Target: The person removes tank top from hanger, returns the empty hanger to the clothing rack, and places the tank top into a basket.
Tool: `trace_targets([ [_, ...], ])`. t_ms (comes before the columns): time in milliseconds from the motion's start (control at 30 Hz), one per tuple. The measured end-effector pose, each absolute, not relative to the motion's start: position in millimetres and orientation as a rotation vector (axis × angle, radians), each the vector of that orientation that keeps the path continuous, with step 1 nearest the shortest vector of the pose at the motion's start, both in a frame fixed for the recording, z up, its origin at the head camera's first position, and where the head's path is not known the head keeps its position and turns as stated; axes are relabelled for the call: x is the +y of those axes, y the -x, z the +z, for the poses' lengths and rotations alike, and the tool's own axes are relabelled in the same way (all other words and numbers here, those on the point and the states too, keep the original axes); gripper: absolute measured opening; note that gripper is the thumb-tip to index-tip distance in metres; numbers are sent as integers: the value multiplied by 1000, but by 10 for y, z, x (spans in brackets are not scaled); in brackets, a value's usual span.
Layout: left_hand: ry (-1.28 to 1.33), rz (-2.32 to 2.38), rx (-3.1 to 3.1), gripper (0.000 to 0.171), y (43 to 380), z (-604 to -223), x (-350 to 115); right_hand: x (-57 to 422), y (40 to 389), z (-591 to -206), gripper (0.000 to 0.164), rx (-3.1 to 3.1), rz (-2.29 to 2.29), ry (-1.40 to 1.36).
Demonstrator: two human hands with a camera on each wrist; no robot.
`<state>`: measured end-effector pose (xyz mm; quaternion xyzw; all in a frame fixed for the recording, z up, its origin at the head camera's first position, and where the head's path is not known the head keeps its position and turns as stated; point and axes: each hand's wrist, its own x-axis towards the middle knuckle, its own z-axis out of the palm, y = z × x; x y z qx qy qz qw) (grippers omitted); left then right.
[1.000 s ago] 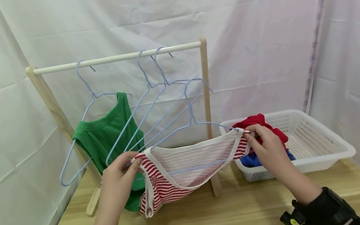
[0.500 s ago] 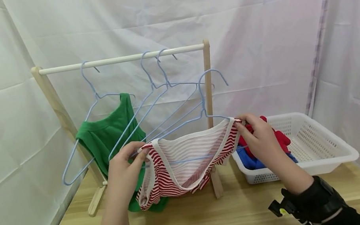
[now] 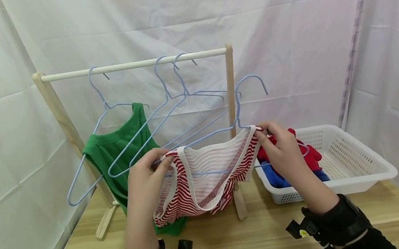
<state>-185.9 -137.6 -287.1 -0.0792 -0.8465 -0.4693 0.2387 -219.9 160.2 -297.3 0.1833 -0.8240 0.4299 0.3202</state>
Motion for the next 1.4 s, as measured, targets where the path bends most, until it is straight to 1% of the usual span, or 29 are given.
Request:
trace_targets([
  [267,186,-1223,-2326,15,1817,-2896,-1320,1610,2133,-3029,20,-2207,1192,-383],
  [433,141,-1298,-2343,17,1815,-2969,-1309,1610,2054,-3108,22,-2195,1291,-296],
  [633,153,-1435,-2333,16,1854,-3040,-1318,1653,1995,-3202,22,-2167,1344,-230],
  [1067,44,-1630,-2248,19,1907,-3131,-1353,1818,2067,-3360,21,-2155,1329,-247],
  [1400,-8,-1703,-2172,21,2014,-3215,-1353,1917,2118,-3355,19,-2121,1380,-269],
])
